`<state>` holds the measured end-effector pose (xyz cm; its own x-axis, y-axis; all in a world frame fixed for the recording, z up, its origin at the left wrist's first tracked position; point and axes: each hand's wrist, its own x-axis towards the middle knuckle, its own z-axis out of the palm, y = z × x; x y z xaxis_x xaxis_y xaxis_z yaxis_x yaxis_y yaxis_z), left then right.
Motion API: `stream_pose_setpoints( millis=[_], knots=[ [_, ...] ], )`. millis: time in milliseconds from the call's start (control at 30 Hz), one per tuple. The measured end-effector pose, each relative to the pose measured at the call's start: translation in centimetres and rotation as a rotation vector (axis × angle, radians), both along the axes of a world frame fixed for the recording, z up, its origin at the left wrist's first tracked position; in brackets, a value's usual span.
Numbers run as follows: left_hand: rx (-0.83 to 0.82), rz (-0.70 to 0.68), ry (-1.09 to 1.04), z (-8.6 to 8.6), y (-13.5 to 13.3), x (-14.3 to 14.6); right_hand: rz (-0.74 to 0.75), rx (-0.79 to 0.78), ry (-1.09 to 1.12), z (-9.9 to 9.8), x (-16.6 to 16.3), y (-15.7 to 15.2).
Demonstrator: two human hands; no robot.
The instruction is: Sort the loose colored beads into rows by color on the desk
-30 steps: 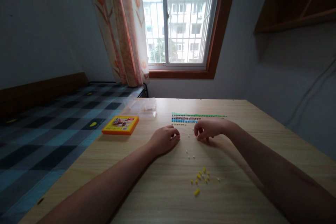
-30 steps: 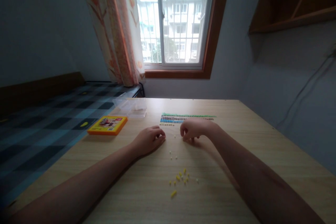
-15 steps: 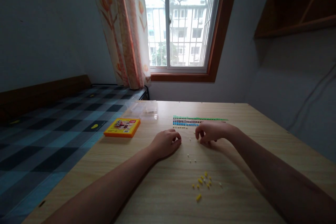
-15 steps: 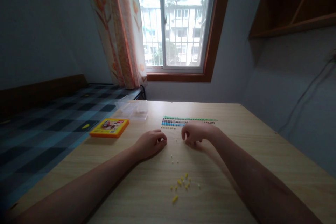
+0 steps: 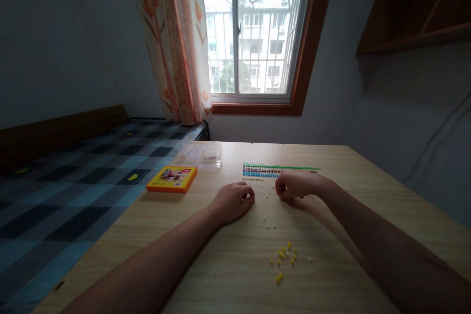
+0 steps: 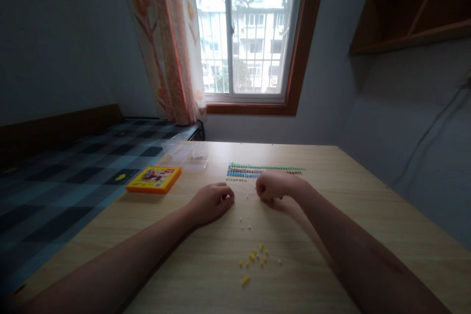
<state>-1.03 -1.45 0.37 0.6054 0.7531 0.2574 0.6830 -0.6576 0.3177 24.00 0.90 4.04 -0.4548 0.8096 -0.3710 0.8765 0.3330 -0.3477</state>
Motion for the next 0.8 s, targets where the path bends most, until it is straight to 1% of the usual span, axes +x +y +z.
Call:
stream_pose_setpoints(
  millis=[100, 167, 267, 367, 467, 633, 800],
  knots=[
    [0.003, 0.000, -0.003, 0.0, 0.0, 0.0, -0.024, 0.000, 0.033, -0.4, 0.2, 0.3],
    [0.002, 0.000, -0.003, 0.0, 0.0, 0.0, -0.032, 0.059, 0.061, -0.7, 0.1, 0.5],
    [0.000, -0.004, -0.002, 0.0, 0.0, 0.0, -0.001, 0.191, 0.099, -1.0, -0.1, 0.8],
    [0.003, -0.008, 0.004, 0.0, 0.0, 0.0, 0.006, 0.222, 0.099, -1.2, -0.4, 0.7],
    [0.000, -0.011, 0.011, 0.0, 0.0, 0.0, -0.012, 0.181, 0.087, -1.0, -0.6, 0.5],
    [0.004, -0.005, 0.013, 0.1, 0.0, 0.0, -0.039, 0.013, 0.091, -0.7, -0.6, 0.2],
    [-0.002, -0.009, 0.014, 0.1, 0.0, 0.0, -0.047, -0.102, 0.118, -0.6, -0.5, 0.2]
  ],
)
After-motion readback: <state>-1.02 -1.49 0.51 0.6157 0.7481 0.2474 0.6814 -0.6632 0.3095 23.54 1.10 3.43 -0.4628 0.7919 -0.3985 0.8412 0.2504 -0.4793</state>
